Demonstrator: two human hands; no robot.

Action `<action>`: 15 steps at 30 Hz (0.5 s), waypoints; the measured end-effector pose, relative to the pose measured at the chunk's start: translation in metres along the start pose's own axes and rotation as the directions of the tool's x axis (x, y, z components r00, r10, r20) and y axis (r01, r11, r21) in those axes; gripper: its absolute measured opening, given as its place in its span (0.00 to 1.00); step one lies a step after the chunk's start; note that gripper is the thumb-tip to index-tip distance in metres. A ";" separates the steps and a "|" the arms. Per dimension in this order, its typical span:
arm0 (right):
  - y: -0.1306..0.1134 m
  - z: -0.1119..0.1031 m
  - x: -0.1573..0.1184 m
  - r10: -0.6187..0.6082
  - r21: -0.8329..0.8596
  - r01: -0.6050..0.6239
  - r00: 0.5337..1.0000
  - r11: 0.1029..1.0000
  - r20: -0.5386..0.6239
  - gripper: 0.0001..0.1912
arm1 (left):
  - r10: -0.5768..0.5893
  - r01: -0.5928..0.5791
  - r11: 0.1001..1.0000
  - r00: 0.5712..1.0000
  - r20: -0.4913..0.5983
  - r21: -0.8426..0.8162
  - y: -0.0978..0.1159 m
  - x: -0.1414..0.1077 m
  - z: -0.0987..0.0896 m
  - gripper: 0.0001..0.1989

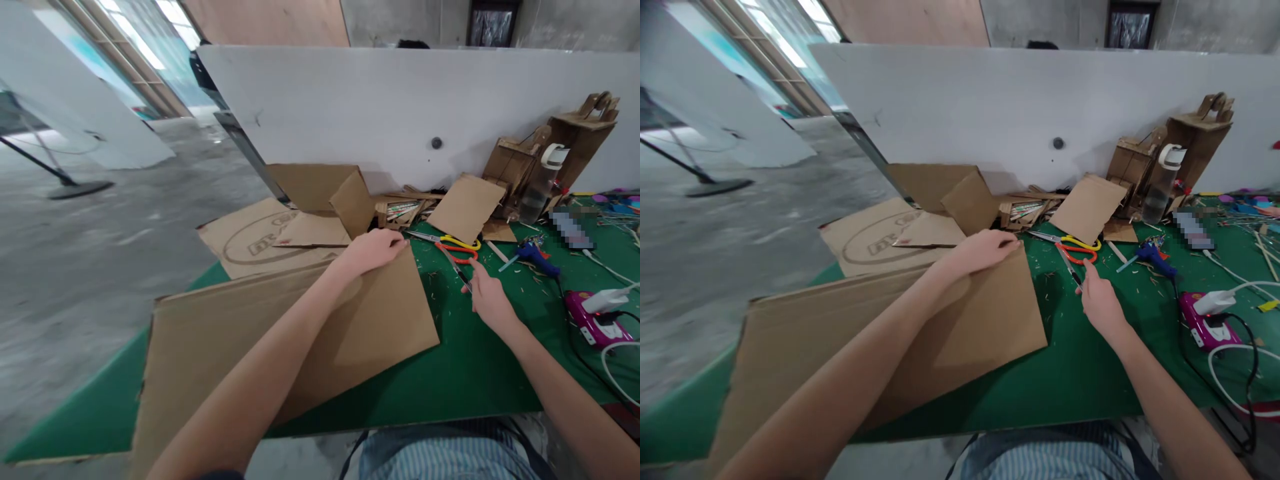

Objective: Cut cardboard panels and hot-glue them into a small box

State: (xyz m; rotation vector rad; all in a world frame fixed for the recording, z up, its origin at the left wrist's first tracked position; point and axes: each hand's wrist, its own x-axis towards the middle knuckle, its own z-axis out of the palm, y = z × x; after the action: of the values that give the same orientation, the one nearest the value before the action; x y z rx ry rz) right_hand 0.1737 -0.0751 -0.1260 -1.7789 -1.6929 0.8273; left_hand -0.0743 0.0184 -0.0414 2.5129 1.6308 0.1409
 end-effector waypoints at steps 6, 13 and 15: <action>0.000 0.002 -0.001 -0.076 -0.027 0.076 0.997 0.997 -0.005 0.23 | 0.123 -0.123 0.992 0.992 0.004 0.007 -0.017 -0.018 0.010 0.22; -0.001 0.002 -0.002 -0.105 -0.025 0.105 0.994 0.994 -0.007 0.21 | 0.213 -0.223 0.950 0.975 0.067 0.217 -0.048 -0.027 0.017 0.24; -0.002 0.002 -0.002 -0.089 0.008 0.089 0.996 0.996 -0.017 0.23 | 0.214 -0.226 0.942 0.974 0.073 0.250 -0.058 -0.028 0.020 0.25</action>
State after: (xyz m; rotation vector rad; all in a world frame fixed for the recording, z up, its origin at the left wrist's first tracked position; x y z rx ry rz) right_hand 0.1709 -0.0773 -0.1262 -1.6869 -1.7422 0.7774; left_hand -0.1345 0.0143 -0.0714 2.8660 1.4280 -0.1116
